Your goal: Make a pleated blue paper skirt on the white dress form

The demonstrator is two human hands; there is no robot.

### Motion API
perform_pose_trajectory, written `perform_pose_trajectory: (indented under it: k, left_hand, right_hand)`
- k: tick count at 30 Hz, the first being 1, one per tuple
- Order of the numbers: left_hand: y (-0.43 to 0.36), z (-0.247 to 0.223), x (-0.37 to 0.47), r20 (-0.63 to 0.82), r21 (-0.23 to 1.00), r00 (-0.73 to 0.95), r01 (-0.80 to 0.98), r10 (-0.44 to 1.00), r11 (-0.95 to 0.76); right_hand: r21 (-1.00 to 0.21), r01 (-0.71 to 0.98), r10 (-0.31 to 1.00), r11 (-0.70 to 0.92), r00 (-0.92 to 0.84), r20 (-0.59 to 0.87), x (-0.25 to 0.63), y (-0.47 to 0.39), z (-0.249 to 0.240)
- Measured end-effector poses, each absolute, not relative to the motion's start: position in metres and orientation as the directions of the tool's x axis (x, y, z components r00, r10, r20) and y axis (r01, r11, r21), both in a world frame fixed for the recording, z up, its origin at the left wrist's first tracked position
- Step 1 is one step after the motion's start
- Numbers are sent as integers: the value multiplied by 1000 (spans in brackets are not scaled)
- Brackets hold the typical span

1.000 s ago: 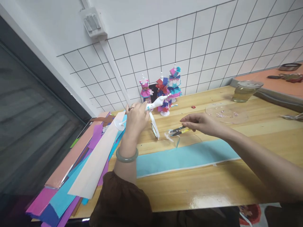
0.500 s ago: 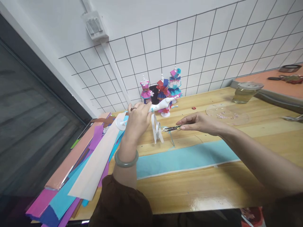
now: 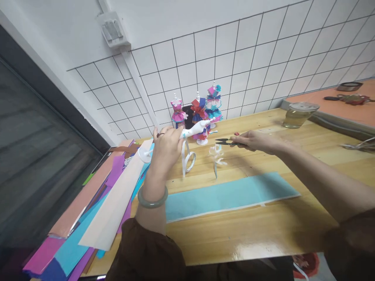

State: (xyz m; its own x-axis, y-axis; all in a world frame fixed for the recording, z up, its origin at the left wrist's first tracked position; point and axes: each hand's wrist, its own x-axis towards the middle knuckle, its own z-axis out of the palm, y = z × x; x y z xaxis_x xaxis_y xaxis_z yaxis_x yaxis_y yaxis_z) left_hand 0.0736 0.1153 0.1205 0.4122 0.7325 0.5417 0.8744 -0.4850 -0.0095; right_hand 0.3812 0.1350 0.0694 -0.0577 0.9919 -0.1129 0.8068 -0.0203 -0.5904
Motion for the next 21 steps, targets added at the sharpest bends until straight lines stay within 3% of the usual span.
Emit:
perform_pose_trajectory:
  k: [3, 7, 12, 21]
  left_hand:
    - [116, 120, 73, 547, -13, 404, 880, 733, -475]
    - [116, 120, 73, 548, -7, 388, 888, 741, -460]
    - [116, 120, 72, 552, -2, 373, 895, 746, -446]
    - [119, 122, 61, 568, 11, 327, 915, 755, -404]
  right_hand:
    - [-519, 854, 992, 18, -79, -94, 383, 138, 62]
    - [-431, 881, 966, 196, -249, -68, 365, 133, 39]
    - [-86, 902, 904, 423, -426, -22, 321, 117, 23]
    - [184, 812, 831, 554, -553, -60, 279, 92, 18]
